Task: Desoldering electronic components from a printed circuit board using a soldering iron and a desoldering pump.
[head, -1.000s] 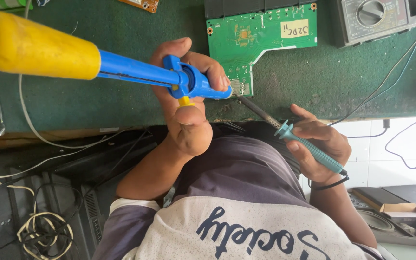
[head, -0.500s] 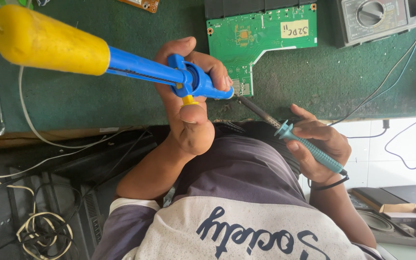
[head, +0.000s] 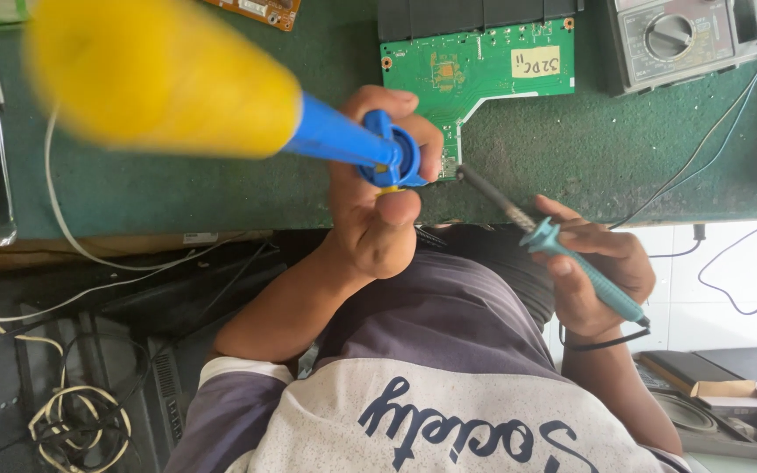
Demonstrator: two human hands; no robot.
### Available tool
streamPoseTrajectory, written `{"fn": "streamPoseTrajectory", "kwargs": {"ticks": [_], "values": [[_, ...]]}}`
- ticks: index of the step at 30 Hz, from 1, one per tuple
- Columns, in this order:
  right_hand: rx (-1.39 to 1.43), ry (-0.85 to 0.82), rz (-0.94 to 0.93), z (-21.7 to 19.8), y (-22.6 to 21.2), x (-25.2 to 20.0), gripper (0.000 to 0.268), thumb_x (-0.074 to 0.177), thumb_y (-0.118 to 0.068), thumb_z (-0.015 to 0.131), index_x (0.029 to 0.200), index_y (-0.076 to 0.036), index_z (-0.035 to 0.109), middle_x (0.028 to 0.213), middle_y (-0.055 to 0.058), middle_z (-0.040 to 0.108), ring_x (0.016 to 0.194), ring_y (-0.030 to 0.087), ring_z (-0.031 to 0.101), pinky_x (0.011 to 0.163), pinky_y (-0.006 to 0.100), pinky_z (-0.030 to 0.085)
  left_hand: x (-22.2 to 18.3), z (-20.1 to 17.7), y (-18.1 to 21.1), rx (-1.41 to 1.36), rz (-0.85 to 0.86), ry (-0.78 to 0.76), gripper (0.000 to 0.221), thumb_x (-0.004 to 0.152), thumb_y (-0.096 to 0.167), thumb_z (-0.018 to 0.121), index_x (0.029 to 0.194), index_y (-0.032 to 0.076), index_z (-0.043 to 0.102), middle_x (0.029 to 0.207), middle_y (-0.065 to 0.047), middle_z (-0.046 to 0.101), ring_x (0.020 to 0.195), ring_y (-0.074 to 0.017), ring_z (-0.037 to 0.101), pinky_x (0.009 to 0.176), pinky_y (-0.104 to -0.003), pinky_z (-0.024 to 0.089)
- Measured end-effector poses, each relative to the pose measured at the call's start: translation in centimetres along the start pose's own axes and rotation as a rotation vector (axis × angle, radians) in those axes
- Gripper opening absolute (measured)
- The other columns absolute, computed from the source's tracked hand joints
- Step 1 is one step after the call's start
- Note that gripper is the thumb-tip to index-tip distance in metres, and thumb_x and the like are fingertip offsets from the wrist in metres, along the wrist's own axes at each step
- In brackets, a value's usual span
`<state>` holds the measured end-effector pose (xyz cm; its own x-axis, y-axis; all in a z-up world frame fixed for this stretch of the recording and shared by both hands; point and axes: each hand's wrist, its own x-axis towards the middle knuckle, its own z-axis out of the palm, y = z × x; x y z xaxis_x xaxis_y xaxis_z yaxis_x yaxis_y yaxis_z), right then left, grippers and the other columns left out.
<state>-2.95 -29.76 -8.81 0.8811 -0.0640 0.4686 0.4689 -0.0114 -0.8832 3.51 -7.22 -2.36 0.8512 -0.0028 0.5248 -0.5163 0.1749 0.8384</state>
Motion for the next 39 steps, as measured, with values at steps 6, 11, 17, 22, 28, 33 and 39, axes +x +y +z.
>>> {"fn": "streamPoseTrajectory", "kwargs": {"ticks": [6, 11, 17, 22, 28, 33, 39], "values": [[0.148, 0.355, -0.152, -2.4, 1.0, -1.2, 0.041, 0.099, -0.039, 0.075, 0.106, -0.007, 0.05, 0.083, 0.015, 0.062, 0.073, 0.022, 0.066, 0.092, 0.04, 0.066, 0.5, -1.0, 2.1, -0.121, 0.034, 0.201, 0.061, 0.103, 0.059, 0.062, 0.138, 0.013, 0.045, 0.088, -0.011, 0.062, 0.075, -0.0198, 0.058, 0.073, -0.032, 0.045], [0.054, 0.236, 0.021, -3.2, 0.2, -0.6, 0.02, 0.103, -0.026, 0.058, 0.109, -0.008, 0.052, 0.085, 0.014, 0.063, 0.066, 0.025, 0.067, 0.077, 0.038, 0.056, 0.2, -4.6, 6.0, -0.03, -0.149, 0.018, 0.069, 0.095, 0.061, 0.069, 0.133, 0.009, 0.043, 0.094, -0.011, 0.062, 0.063, -0.0175, 0.058, 0.058, -0.029, 0.05], [0.145, 0.387, 0.02, -6.4, 0.2, -0.8, 0.029, 0.111, -0.046, 0.052, 0.11, -0.017, 0.051, 0.107, 0.002, 0.064, 0.103, 0.023, 0.065, 0.101, 0.05, 0.055, 0.5, -3.5, 6.8, 0.717, -0.489, -0.947, 0.066, 0.082, 0.072, 0.06, 0.122, 0.02, 0.053, 0.092, -0.004, 0.075, 0.071, -0.0301, 0.07, 0.064, -0.045, 0.05], [0.33, 0.166, 0.05, -2.6, -2.0, 0.3, 0.05, 0.1, -0.065, 0.066, 0.107, -0.019, 0.046, 0.09, 0.005, 0.062, 0.108, 0.021, 0.071, 0.109, 0.047, 0.059, -2.3, 0.3, 4.3, 0.803, -0.515, -1.244, 0.083, 0.077, 0.076, 0.073, 0.111, 0.006, 0.046, 0.07, -0.009, 0.069, 0.062, -0.0391, 0.071, 0.049, -0.056, 0.053], [0.228, -0.157, -0.079, 1.0, -3.0, 1.0, 0.043, 0.108, -0.056, 0.058, 0.108, -0.014, 0.045, 0.084, 0.01, 0.06, 0.081, 0.028, 0.067, 0.098, 0.054, 0.062, -3.0, 3.3, 4.5, 0.655, -0.55, -1.161, 0.083, 0.069, 0.068, 0.081, 0.124, 0.012, 0.055, 0.087, -0.017, 0.076, 0.076, -0.0447, 0.074, 0.06, -0.057, 0.059], [0.288, 0.143, 0.001, -2.6, 1.6, 0.8, 0.037, 0.099, -0.048, 0.069, 0.11, -0.016, 0.053, 0.098, 0.002, 0.061, 0.094, 0.016, 0.063, 0.087, 0.036, 0.056, -3.4, 1.9, 3.2, 0.663, -0.587, -1.106, 0.078, 0.076, 0.064, 0.079, 0.116, 0.005, 0.049, 0.086, -0.017, 0.075, 0.072, -0.0455, 0.072, 0.057, -0.058, 0.052], [-0.251, 0.393, -0.093, -3.5, 1.7, 2.0, 0.038, 0.107, -0.034, 0.073, 0.109, -0.01, 0.043, 0.089, 0.014, 0.052, 0.082, 0.03, 0.063, 0.076, 0.046, 0.066, -4.4, -5.1, 1.4, 0.695, -0.509, -0.559, 0.033, 0.09, 0.019, 0.077, 0.111, 0.003, 0.058, 0.084, -0.012, 0.076, 0.061, -0.0281, 0.073, 0.047, -0.042, 0.056]]}}
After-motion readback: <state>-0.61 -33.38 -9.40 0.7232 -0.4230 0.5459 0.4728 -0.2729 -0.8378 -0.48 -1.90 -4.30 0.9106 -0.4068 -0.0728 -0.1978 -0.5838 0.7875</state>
